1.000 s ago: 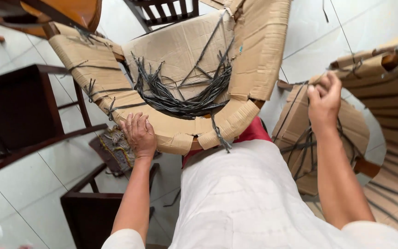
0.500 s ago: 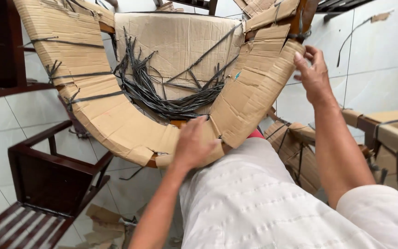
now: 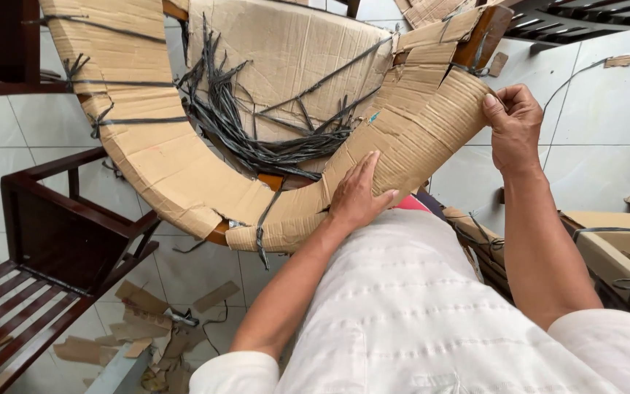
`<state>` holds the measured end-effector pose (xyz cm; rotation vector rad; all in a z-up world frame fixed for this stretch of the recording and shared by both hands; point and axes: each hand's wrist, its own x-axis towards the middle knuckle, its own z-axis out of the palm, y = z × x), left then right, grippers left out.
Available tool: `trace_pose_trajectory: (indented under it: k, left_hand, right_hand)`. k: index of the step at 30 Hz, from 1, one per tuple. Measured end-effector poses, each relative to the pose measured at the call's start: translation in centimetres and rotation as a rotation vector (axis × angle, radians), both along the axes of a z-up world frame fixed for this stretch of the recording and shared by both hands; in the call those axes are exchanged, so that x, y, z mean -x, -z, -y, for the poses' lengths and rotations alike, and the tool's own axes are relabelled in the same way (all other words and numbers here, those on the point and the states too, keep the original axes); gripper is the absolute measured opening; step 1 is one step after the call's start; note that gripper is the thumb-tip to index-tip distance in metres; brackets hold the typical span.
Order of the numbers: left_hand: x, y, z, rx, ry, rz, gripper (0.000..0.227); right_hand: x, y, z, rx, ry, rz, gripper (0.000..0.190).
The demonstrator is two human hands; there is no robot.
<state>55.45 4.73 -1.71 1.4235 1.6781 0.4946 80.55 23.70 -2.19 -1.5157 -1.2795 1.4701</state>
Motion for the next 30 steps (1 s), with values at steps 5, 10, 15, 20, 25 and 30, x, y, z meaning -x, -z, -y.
trace_pose_trajectory:
  k: [5,10,15,20,25,30]
  left_hand:
    - [-1.6,1.1,-0.3,0.068,0.024,-0.058,0.094]
    - [-4.6,4.3,1.3,-0.100,0.090,-0.256,0.086]
    - [-0.7,2.4,-1.5,0.035,0.100,0.053,0.100]
    - [9.1,13.1,-5.6,0.295,-0.275,-0.003,0.024]
    - [12.2,23.1,-5.1,0.450,-0.200,-0.339,0.016]
    - [9.8,27.1,-5.2,0.251,-0.040,-0.492,0.037]
  right_hand:
    - [2.8,-0.9,1.5,0.026,0.111,0.290,0.046]
    - [10.3,-0.8,4.4,0.056,0.197,0.227,0.090]
    - [13.0,0.3,4.8,-0.171,0.191,0.433,0.082]
    - [13.4,0.3,4.9,-0.255,0.130,0.622,0.079]
    - [13.7,-0.3,4.8,-0.241,0.137,0.629,0.078]
    - [14.3,-1.1,4.7,-0.199,0.136,0.627,0.076]
